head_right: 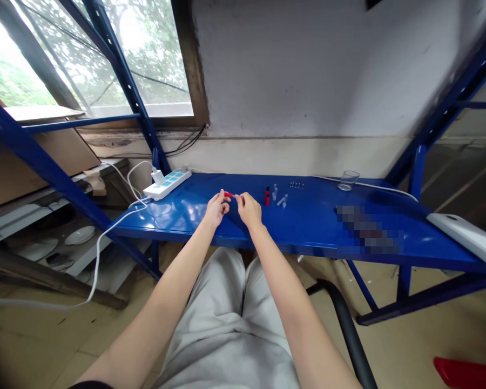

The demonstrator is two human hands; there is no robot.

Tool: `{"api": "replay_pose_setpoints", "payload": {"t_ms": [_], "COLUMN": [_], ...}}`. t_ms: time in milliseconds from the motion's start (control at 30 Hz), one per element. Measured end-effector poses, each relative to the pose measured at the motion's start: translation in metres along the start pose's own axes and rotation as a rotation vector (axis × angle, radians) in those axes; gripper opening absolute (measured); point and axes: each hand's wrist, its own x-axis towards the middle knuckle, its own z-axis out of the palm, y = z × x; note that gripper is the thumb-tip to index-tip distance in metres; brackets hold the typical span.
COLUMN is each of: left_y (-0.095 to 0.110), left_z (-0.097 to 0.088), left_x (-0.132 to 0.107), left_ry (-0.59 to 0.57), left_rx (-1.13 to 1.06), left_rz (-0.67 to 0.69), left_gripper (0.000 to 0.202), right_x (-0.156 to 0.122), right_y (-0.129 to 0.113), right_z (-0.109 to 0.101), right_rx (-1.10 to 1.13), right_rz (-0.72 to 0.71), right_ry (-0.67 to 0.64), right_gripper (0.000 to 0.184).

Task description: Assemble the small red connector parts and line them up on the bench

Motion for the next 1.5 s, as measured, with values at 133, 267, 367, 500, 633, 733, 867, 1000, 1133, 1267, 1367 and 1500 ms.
{"api": "replay_pose_setpoints", "payload": {"t_ms": [133, 267, 367, 500, 633, 733, 867, 1000, 1133, 1267, 1367, 1500], "left_y": [-0.002, -0.004, -0.003, 0.0, -0.001, -0.007, -0.017, -0.029, -0.038, -0.045, -0.047, -0.047], "left_z": [0.0, 0.0, 0.0, -0.002, 0.002, 0.013, 0.043, 0.079, 0.095, 0.095, 0.095, 0.092], "left_x": [0.0, 0.001, 0.002, 0.001, -0.004, -0.008, -0.011, -0.014, -0.016, -0.015, -0.014, -0.017], "left_ry": [-0.081, -0.091, -0.035, 0.132, 0.093, -0.032, -0.158, -0.234, -0.151, -0.099, -0.109, -0.101], "left_rx": [-0.016, -0.024, -0.025, -0.028, 0.15, 0.383, 0.64, 0.889, 1.105, 1.273, 1.364, 1.364], "left_rz": [0.012, 0.028, 0.054, 0.099, 0.166, 0.22, 0.291, 0.303, 0.262, 0.272, 0.278, 0.28], "left_gripper": [0.038, 0.041, 0.04, 0.036, 0.036, 0.035, 0.03, 0.023, 0.018, 0.018, 0.019, 0.022], "right_x": [0.001, 0.001, 0.001, 0.002, 0.003, 0.003, -0.003, -0.012, -0.017, -0.016, -0.014, -0.014], "right_y": [0.005, 0.007, 0.009, 0.009, 0.009, 0.017, 0.043, 0.064, 0.073, 0.075, 0.076, 0.077], "right_z": [0.003, 0.003, 0.003, 0.004, 0.001, -0.016, -0.055, -0.087, -0.093, -0.089, -0.088, -0.088], "right_rx": [0.069, 0.049, 0.022, -0.005, 0.033, 0.091, 0.055, -0.096, -0.185, -0.263, -0.32, -0.35], "right_rz": [-0.021, -0.052, -0.098, -0.049, 0.081, 0.187, 0.322, 0.379, 0.399, 0.406, 0.417, 0.423], "right_ry": [0.036, 0.038, 0.046, 0.053, 0.074, 0.094, -0.011, -0.037, -0.063, -0.078, -0.119, -0.146], "right_gripper": [0.029, 0.024, 0.022, 0.021, 0.021, 0.023, 0.019, 0.016, 0.02, 0.022, 0.022, 0.024]}}
